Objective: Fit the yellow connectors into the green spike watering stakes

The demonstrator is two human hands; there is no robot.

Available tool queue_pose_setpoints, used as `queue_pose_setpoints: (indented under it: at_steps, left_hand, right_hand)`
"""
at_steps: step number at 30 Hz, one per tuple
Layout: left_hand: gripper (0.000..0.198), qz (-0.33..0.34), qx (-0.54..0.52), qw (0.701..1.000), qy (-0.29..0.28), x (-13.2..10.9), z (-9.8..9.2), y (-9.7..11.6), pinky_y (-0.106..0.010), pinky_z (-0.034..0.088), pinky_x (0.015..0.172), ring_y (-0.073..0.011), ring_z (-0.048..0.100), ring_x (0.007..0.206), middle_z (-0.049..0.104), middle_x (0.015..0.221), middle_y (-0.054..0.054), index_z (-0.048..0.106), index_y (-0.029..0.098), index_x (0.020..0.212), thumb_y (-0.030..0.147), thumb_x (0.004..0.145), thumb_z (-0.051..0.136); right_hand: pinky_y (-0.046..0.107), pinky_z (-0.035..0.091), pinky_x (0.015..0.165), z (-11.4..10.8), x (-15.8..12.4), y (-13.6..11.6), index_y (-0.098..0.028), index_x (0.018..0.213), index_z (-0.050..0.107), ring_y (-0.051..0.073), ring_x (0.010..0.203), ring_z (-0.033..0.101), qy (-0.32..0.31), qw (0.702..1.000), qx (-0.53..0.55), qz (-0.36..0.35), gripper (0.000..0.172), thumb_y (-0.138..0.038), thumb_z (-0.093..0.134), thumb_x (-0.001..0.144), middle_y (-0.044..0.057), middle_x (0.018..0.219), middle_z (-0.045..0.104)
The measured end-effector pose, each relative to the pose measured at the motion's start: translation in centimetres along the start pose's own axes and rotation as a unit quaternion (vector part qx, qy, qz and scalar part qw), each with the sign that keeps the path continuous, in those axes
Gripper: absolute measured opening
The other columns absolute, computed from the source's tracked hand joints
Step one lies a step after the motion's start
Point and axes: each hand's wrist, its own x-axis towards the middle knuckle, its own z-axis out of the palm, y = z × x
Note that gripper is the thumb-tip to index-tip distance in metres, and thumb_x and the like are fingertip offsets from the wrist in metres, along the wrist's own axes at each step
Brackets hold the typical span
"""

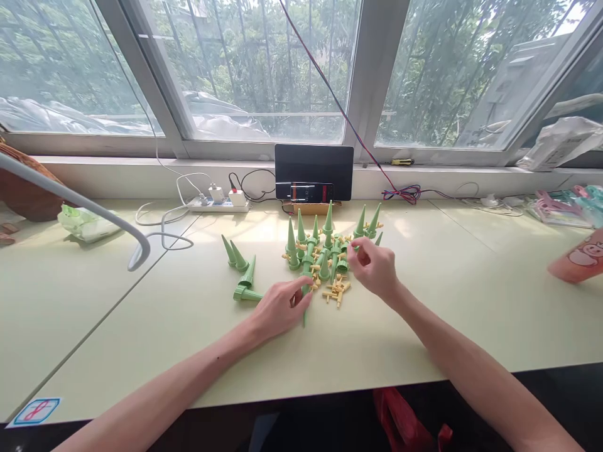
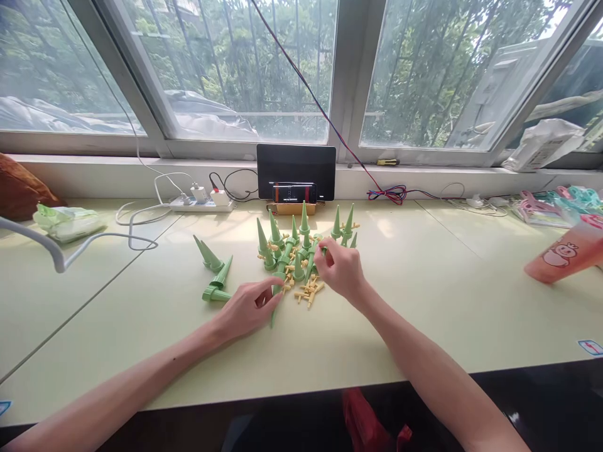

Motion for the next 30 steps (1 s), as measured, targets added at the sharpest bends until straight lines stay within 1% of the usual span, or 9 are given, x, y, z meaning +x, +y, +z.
queue_pose_setpoints:
  at_steps: [3,4,9,12,15,19,22,25,30]
  left_hand:
    - [0.015,0.001,-0.004,1.0,0.022,0.1,-0.3,0.3,-0.021,0.036,0.056,-0.0082,0.039,0.049,0.049,0.057,0.008,0.062,0.02,0.103,0.026,0.094,0.052]
    - [0.014,-0.005,-0.007,0.999,0.035,0.2,-0.5,0.3,-0.021,0.035,0.055,-0.0083,0.038,0.048,0.048,0.056,0.008,0.062,0.02,0.101,0.027,0.094,0.052]
    - [0.015,-0.036,-0.007,0.993,0.116,0.7,-1.3,0.2,-0.021,0.033,0.052,-0.0081,0.034,0.047,0.043,0.052,0.008,0.06,0.019,0.085,0.029,0.094,0.053]
    - [0.016,-0.054,-0.003,0.989,0.138,0.9,-1.5,0.0,-0.021,0.031,0.051,-0.0078,0.033,0.046,0.04,0.051,0.008,0.058,0.019,0.078,0.026,0.092,0.053]
    - [0.018,-0.072,-0.002,0.988,0.136,0.9,-1.5,0.2,-0.021,0.031,0.052,-0.0081,0.034,0.047,0.042,0.051,0.008,0.058,0.019,0.075,0.024,0.091,0.053]
    - [0.019,-0.076,-0.006,0.989,0.13,0.9,-1.4,0.4,-0.022,0.031,0.052,-0.0084,0.035,0.048,0.044,0.052,0.007,0.059,0.019,0.076,0.026,0.092,0.052]
    - [0.019,-0.075,-0.006,0.988,0.132,0.9,-1.4,0.4,-0.022,0.032,0.053,-0.0083,0.035,0.047,0.043,0.052,0.007,0.059,0.018,0.075,0.026,0.091,0.052]
    - [0.018,-0.075,-0.009,0.989,0.131,1.0,-1.4,0.3,-0.022,0.032,0.053,-0.008,0.034,0.048,0.044,0.052,0.007,0.059,0.018,0.075,0.025,0.091,0.053]
    - [0.019,-0.078,-0.019,0.99,0.119,0.9,-1.4,0.4,-0.022,0.03,0.052,-0.0083,0.035,0.049,0.043,0.053,0.007,0.058,0.018,0.076,0.026,0.092,0.053]
  right_hand:
    - [0.019,0.035,0.045,1.3,-1.2,-1.0,-0.019,0.074,0.059,0.007,0.039,0.04,-0.085,0.994,0.065,-0.011,0.018,-0.022,0.052,0.091,-0.007,0.046,0.045]
    - [0.019,0.035,0.045,1.6,-1.5,-1.2,-0.019,0.074,0.059,0.007,0.039,0.039,-0.099,0.992,0.081,-0.009,0.019,-0.021,0.052,0.091,-0.007,0.046,0.045]
    - [0.02,0.035,0.047,2.1,-2.0,-1.1,-0.018,0.074,0.061,0.008,0.041,0.039,-0.136,0.982,0.13,0.01,0.02,-0.022,0.053,0.092,-0.007,0.048,0.045]
    - [0.021,0.034,0.048,2.2,-2.0,-1.1,-0.017,0.075,0.062,0.008,0.042,0.039,-0.166,0.976,0.142,0.019,0.021,-0.023,0.052,0.092,-0.006,0.048,0.045]
    - [0.021,0.034,0.05,2.2,-2.1,-1.2,-0.018,0.075,0.063,0.009,0.044,0.039,-0.213,0.968,0.132,0.027,0.022,-0.024,0.051,0.093,-0.005,0.049,0.045]
    - [0.022,0.035,0.053,2.2,-2.2,-1.4,-0.018,0.078,0.067,0.01,0.047,0.043,-0.265,0.959,0.101,0.031,0.021,-0.022,0.053,0.093,-0.004,0.051,0.051]
    - [0.022,0.036,0.055,2.2,-2.3,-1.4,-0.017,0.086,0.071,0.011,0.049,0.049,-0.283,0.954,0.095,0.028,0.017,-0.02,0.055,0.093,-0.002,0.054,0.058]
    - [0.022,0.037,0.057,2.3,-2.5,-1.3,-0.018,0.095,0.075,0.011,0.05,0.053,-0.298,0.951,0.084,0.026,0.018,-0.018,0.057,0.092,-0.002,0.056,0.062]
    - [0.023,0.035,0.057,2.5,-2.6,-1.1,-0.019,0.099,0.077,0.012,0.052,0.055,-0.321,0.945,0.056,0.02,0.019,-0.017,0.06,0.091,0.0,0.06,0.068]
